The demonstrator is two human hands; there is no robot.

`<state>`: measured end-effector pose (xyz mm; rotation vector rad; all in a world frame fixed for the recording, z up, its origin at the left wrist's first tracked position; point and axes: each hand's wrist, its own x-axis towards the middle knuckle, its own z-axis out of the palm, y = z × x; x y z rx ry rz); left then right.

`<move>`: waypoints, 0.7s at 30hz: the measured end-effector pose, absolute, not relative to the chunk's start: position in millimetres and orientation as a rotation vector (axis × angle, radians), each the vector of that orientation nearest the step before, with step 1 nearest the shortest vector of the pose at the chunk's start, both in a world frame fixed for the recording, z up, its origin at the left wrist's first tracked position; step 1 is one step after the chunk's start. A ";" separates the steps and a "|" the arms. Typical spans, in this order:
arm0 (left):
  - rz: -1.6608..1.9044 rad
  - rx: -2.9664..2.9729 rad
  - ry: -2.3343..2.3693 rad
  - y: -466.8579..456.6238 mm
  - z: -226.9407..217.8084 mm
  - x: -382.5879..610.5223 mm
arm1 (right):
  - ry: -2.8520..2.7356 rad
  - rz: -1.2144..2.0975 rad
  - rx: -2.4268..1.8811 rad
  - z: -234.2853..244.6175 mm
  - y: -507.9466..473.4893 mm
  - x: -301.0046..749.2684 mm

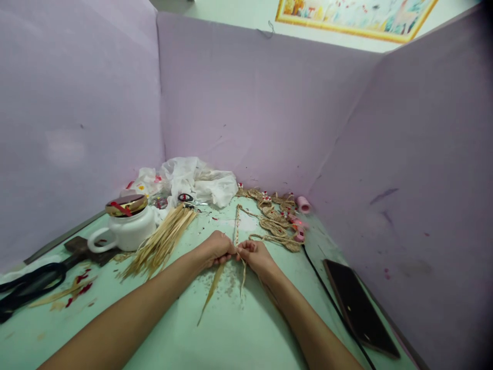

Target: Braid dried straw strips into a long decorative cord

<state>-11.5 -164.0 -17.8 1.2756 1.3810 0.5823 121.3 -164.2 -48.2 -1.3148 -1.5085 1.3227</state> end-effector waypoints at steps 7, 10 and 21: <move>0.637 1.278 1.465 -168.9 -8.9 -2.4 | -1.881 0.672 -1.677 -31.9 -171.1 129.2; 0.646 1.258 1.503 -172.5 -8.8 0.9 | -1.872 0.711 -1.794 -23.4 -179.9 125.7; 0.699 1.208 1.359 -173.6 -14.8 -6.2 | -1.996 0.476 -1.708 -22.7 -212.8 105.5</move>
